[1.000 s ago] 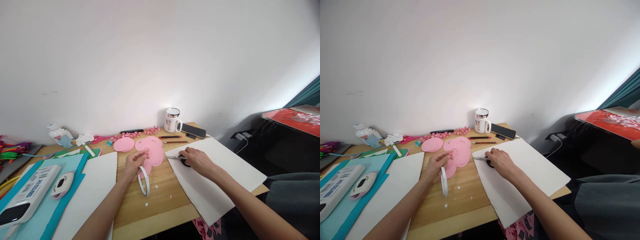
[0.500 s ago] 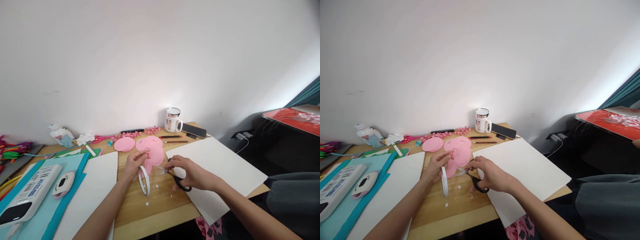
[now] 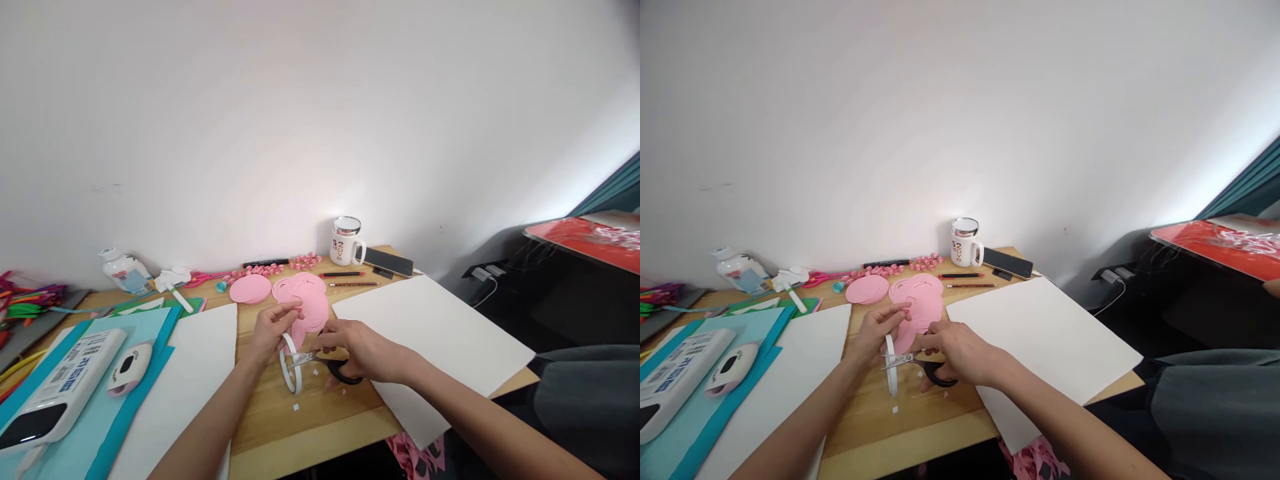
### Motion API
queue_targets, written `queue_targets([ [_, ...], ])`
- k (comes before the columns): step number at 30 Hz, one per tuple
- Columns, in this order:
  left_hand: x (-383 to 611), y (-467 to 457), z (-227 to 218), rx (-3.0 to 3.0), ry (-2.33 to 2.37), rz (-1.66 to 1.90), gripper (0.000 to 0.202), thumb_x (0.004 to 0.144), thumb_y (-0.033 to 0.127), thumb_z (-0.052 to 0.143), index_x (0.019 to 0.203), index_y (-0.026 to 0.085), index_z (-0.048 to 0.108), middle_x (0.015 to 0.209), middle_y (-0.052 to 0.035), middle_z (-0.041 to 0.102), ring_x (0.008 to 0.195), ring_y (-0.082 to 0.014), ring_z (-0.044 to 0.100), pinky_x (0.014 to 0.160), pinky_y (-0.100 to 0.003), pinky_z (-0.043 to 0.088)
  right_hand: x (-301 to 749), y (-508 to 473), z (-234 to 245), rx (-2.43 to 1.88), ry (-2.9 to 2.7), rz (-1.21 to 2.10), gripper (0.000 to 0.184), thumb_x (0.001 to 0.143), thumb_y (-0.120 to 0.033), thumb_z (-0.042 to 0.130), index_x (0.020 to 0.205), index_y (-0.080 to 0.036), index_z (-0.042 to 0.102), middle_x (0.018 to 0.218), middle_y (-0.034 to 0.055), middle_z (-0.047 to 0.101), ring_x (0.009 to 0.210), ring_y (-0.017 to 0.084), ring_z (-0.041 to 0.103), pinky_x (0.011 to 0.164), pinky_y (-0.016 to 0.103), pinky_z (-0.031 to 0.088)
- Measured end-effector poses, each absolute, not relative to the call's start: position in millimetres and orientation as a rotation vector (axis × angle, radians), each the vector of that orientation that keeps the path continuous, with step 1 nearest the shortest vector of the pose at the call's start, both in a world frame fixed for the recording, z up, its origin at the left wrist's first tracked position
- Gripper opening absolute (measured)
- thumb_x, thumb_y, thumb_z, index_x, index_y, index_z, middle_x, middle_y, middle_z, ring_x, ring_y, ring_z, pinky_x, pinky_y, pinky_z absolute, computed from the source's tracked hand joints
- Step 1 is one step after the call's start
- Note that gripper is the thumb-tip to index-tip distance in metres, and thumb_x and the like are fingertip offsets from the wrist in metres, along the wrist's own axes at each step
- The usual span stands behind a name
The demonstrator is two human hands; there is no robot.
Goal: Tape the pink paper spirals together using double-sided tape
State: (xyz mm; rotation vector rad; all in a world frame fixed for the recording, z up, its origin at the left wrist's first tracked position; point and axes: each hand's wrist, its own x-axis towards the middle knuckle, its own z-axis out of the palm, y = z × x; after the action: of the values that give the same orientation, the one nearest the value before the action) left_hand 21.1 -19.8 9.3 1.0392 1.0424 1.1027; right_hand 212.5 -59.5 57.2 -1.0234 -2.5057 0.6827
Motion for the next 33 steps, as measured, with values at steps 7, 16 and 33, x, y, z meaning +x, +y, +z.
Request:
queue_targets([
  [7, 22.1, -19.3, 9.4, 1.024, 1.035, 1.105, 0.032, 0.061, 0.029, 0.070, 0.088, 0.013, 0.068, 0.068, -0.0034, 0.066, 0.025, 0.0015, 0.028, 0.024, -0.016, 0.015, 213.7, -56.9, 55.8, -1.006, -2.542, 0.697, 0.038, 0.062, -0.021, 0.072, 0.098, -0.027, 0.063, 0.085, 0.0012, 0.055, 0.077, 0.016, 0.053, 0.065, 0.023, 0.039],
  [16, 22.7, -19.6, 9.8, 1.033, 1.047, 1.107, 0.031, 0.061, 0.028, 0.070, 0.088, 0.013, 0.068, 0.066, -0.0020, 0.066, 0.025, 0.0016, 0.027, 0.025, -0.016, 0.014, 210.6, -55.2, 61.0, -0.989, -2.635, 0.632, 0.029, 0.062, -0.024, 0.073, 0.090, -0.024, 0.065, 0.076, -0.0004, 0.055, 0.066, 0.013, 0.050, 0.057, 0.021, 0.034],
  [33, 23.4, -21.3, 9.7, 1.208, 1.074, 1.061, 0.031, 0.065, 0.029, 0.067, 0.091, 0.013, 0.068, 0.070, -0.0043, 0.068, 0.029, 0.0000, 0.031, 0.028, -0.016, 0.019, 213.9, -43.4, 49.1, -0.747, -2.691, 0.727, 0.012, 0.068, -0.022, 0.067, 0.066, -0.015, 0.058, 0.058, -0.0045, 0.047, 0.051, 0.007, 0.035, 0.048, 0.019, 0.025],
])
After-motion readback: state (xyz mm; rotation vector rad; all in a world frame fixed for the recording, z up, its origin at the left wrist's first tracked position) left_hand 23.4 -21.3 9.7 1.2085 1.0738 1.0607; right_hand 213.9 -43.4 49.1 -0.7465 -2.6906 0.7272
